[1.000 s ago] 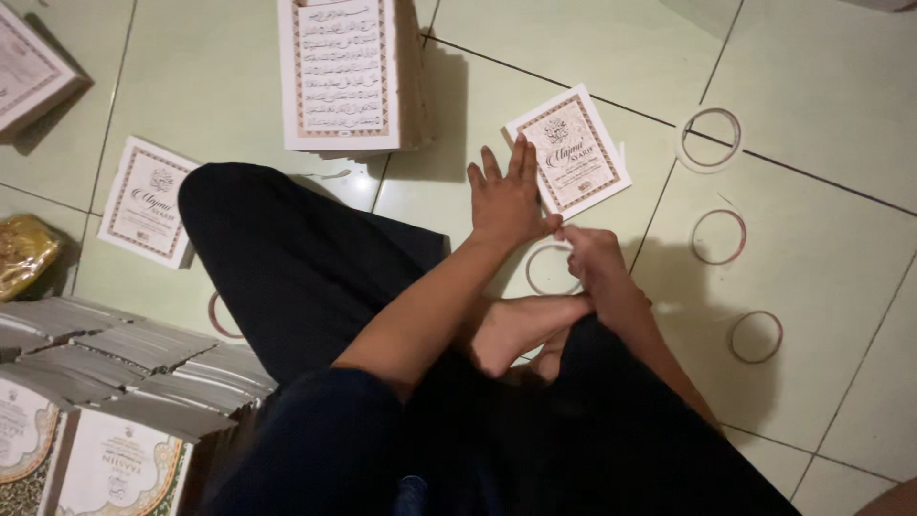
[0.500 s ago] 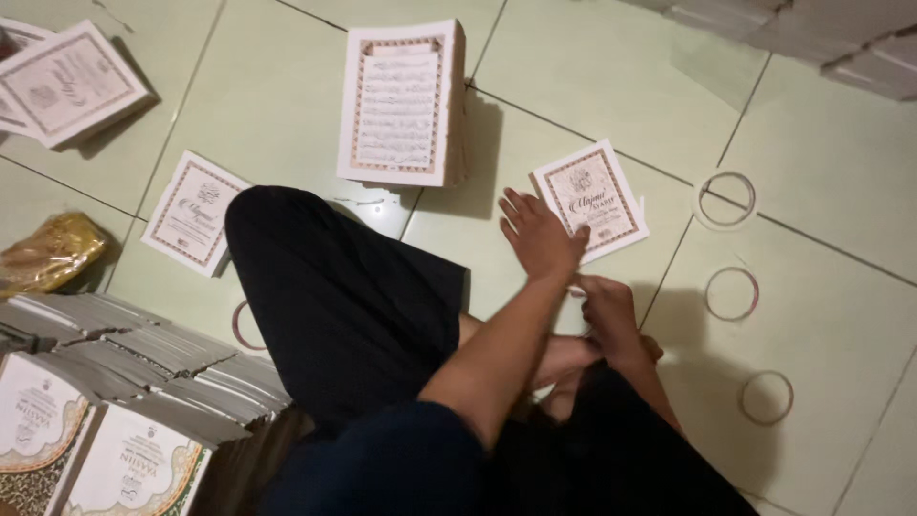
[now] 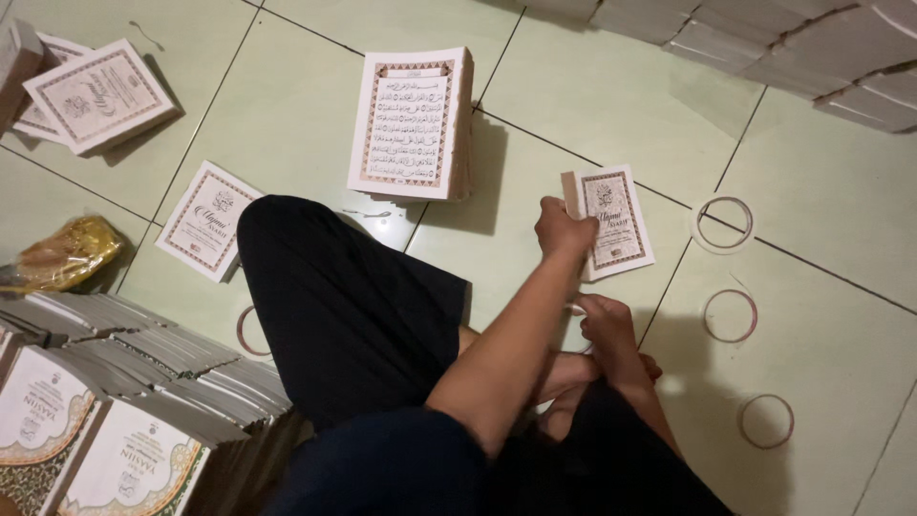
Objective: The person applies pieces of adhesive tape to the edges of small books while sitting on the floor, handling the books individually and placing them in stacks.
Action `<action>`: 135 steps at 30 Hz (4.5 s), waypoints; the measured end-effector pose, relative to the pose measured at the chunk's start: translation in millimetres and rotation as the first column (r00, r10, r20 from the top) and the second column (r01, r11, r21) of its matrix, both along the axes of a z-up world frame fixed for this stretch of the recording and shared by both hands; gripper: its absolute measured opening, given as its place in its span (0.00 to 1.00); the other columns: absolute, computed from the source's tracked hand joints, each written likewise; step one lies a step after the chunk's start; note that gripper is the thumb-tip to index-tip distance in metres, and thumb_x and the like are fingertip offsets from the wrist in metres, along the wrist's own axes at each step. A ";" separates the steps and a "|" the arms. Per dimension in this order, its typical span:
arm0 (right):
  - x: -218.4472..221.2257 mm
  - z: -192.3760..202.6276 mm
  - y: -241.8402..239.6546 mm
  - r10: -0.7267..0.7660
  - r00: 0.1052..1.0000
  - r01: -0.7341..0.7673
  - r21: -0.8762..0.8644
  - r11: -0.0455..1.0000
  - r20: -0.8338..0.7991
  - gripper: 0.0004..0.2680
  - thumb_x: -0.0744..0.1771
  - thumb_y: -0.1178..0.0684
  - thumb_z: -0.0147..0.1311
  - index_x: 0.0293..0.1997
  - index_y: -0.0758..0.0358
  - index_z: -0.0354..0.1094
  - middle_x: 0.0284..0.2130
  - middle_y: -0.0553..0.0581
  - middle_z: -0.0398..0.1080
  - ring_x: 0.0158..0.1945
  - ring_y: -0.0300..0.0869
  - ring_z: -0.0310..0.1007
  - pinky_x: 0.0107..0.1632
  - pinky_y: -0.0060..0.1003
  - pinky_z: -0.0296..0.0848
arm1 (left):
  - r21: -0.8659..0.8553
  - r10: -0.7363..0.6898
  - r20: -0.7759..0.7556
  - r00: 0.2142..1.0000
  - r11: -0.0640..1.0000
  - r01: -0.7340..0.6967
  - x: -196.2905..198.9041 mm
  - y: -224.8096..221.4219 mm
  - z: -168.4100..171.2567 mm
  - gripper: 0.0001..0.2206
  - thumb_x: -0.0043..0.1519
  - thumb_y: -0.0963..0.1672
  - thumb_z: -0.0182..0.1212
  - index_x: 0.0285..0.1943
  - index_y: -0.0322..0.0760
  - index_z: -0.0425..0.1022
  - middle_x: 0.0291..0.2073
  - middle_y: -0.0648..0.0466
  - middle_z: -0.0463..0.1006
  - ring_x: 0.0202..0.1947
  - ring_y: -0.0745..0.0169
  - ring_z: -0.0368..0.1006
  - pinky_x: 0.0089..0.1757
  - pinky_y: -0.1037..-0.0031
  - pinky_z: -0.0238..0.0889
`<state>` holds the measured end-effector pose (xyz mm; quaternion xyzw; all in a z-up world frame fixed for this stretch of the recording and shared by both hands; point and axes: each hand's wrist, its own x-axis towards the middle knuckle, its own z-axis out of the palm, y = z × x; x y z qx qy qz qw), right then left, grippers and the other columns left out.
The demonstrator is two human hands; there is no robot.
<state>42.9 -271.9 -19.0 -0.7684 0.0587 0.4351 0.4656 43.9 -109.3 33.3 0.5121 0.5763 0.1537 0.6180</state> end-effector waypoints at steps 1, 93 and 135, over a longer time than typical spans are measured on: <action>-2.0 0.6 -0.6 -0.002 1.000 0.002 -0.001 1.000 -0.002 0.08 0.61 0.50 0.62 0.32 0.66 0.74 0.11 0.49 0.53 0.16 0.30 0.47 0.22 0.24 0.49 | -0.001 -0.002 -0.002 1.000 1.000 0.002 -3.3 5.4 -0.9 0.26 0.47 0.40 0.67 0.54 0.26 0.65 0.45 0.33 0.76 0.48 0.28 0.77 0.44 0.47 0.72; -37.9 196.4 260.4 0.430 0.876 -0.470 0.187 0.862 0.220 0.37 0.60 0.32 0.66 0.66 0.73 0.53 0.50 0.73 0.65 0.59 0.57 0.69 0.56 0.50 0.70 | -0.316 0.242 0.203 0.949 0.933 -0.170 -198.7 223.7 162.3 0.55 0.54 0.70 0.33 0.81 0.29 0.42 0.79 0.34 0.45 0.79 0.34 0.37 0.73 0.44 0.30; -47.0 162.3 209.2 0.326 0.941 -0.307 0.173 0.936 -0.093 0.19 0.60 0.42 0.52 0.52 0.58 0.66 0.42 0.62 0.80 0.38 0.49 0.75 0.27 0.34 0.51 | -0.428 0.184 -0.131 0.974 0.876 -0.224 -230.5 141.0 147.5 0.57 0.47 0.55 0.73 0.82 0.44 0.37 0.79 0.51 0.52 0.74 0.55 0.59 0.64 0.68 0.62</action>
